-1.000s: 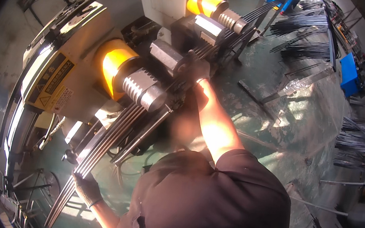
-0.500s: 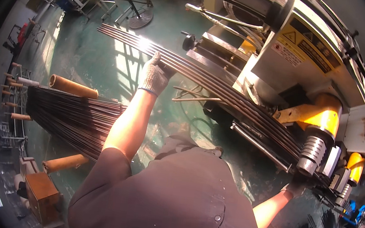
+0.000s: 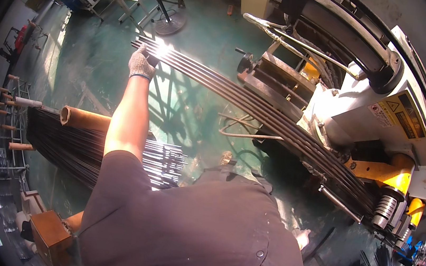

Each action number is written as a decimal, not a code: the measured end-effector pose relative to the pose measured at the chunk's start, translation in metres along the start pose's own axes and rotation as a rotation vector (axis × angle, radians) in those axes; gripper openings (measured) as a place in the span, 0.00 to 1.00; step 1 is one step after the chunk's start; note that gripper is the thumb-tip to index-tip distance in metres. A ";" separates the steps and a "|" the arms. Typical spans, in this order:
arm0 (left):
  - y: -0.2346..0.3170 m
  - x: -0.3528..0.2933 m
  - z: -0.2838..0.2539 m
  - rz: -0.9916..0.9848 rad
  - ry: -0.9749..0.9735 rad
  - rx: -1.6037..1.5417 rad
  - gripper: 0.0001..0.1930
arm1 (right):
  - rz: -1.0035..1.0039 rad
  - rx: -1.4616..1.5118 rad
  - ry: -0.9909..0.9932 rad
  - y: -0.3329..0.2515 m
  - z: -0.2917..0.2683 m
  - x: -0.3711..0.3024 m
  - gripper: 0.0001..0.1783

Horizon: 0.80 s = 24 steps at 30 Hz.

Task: The person handles bundles of long metal rods, separates them, and feeds them into a bending machine to form curved pieces. They then measure the bent rods against a wooden board and place them on a rack.

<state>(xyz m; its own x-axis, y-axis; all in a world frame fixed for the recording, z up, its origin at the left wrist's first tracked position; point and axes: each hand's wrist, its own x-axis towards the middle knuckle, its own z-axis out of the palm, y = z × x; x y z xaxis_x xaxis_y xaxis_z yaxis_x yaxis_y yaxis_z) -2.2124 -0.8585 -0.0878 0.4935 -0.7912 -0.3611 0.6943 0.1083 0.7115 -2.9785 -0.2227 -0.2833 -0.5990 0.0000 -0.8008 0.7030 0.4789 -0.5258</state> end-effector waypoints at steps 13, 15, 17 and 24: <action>0.031 0.028 -0.011 0.097 -0.110 0.331 0.19 | -0.174 -0.114 0.119 -0.028 0.000 0.000 0.37; 0.033 0.041 -0.027 0.093 -0.097 0.348 0.20 | -0.253 -0.205 0.157 -0.038 0.018 0.005 0.28; 0.035 0.048 -0.030 0.135 -0.050 0.297 0.23 | -0.278 -0.272 0.151 -0.045 0.045 -0.010 0.27; 0.038 0.030 -0.007 0.142 -0.056 0.363 0.20 | -0.309 -0.365 0.128 -0.052 0.084 -0.060 0.21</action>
<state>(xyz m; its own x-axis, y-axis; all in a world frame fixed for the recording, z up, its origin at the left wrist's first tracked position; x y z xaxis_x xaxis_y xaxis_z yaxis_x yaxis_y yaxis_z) -2.1681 -0.8736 -0.0759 0.5351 -0.8163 -0.2174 0.3861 0.0074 0.9224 -2.9463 -0.3215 -0.2319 -0.8164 -0.0937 -0.5698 0.3190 0.7494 -0.5802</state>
